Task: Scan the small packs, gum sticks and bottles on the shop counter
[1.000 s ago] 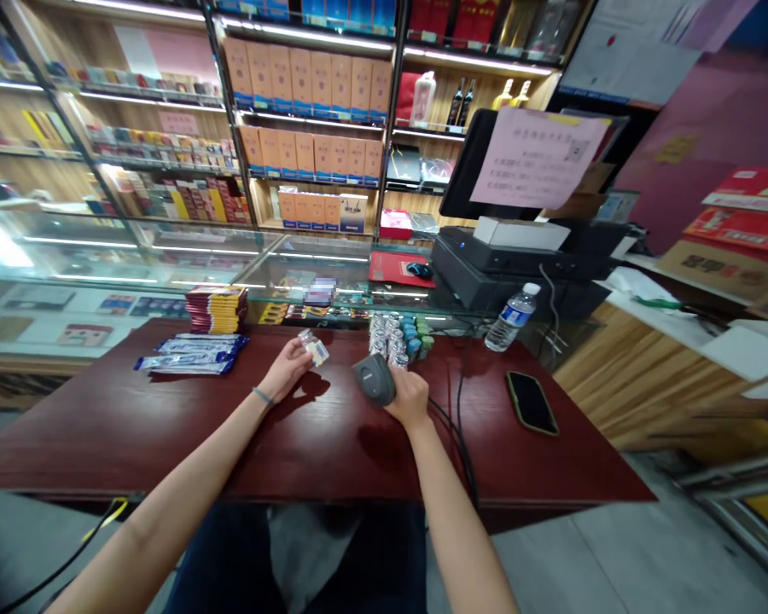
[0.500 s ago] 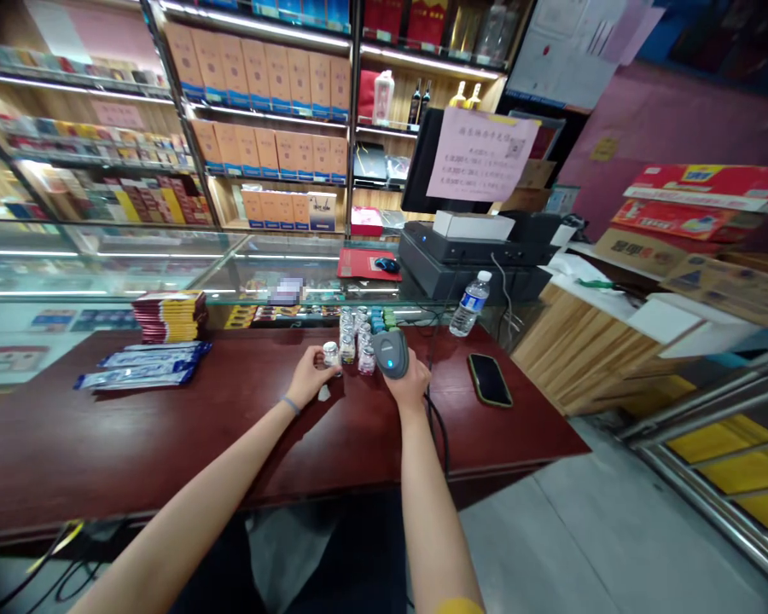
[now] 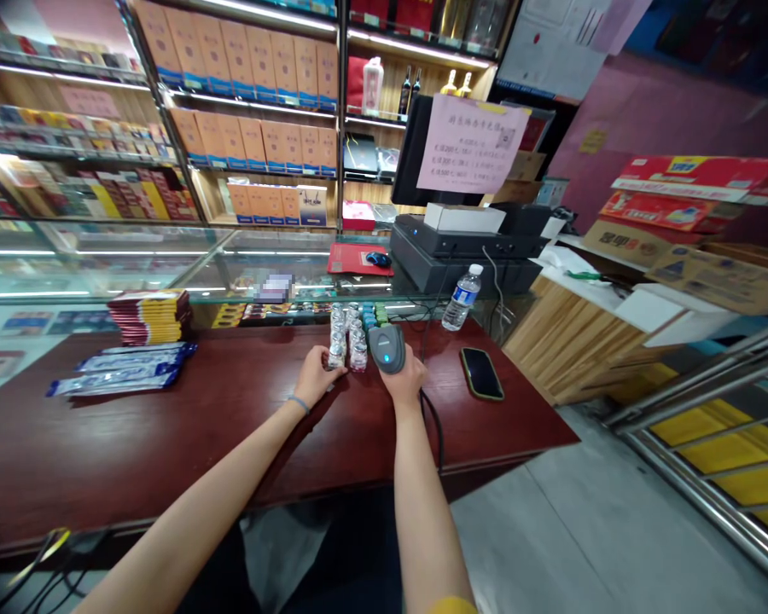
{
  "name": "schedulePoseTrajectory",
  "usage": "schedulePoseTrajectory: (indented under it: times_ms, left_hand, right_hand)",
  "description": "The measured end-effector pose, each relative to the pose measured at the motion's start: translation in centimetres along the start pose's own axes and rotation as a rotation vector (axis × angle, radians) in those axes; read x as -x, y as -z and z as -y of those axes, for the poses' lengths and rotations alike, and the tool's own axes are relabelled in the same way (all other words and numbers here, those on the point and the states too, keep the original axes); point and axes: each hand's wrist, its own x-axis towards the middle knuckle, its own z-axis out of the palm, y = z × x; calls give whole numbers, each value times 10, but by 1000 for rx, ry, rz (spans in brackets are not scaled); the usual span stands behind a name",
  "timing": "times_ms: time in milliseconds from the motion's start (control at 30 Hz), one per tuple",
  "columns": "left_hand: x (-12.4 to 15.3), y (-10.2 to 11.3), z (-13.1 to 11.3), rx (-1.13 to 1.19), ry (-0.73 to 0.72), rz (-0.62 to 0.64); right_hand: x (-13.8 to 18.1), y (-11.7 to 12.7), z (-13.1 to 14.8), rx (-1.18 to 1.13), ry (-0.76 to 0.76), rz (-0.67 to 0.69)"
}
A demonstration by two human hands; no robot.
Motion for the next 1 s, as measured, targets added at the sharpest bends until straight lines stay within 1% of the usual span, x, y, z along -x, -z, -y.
schedulePoseTrajectory:
  times_ms: [267,333,400,500,567,633,733,800,900,1000]
  left_hand:
    - [1,-4,9,69,-6,32]
    - [4,-1,10,117,4,33]
    - [7,9,10,157,18,12]
    - [11,40,12,211,26,-23]
    - [12,68,15,221,19,-34]
    - [14,99,18,197,13,-64]
    - [16,144,26,136,-1,-154]
    - [17,169,33,110,-10,-224]
    - [19,202,46,87,-11,-315]
    - [20,229,60,73,12,-387]
  right_hand:
    - [-1,-1,-1,3,47,-35]
    - [-1,-1,0,13,61,-45]
    - [-2,0,3,31,69,-54]
    - [-3,2,11,33,90,-75]
    - [-5,3,20,14,140,-80]
    - [-7,4,31,-22,216,-52]
    - [-9,6,53,-72,298,1]
    - [-9,7,69,-104,328,34]
    - [-5,5,91,-157,364,34]
    - [3,-1,113,-225,387,31]
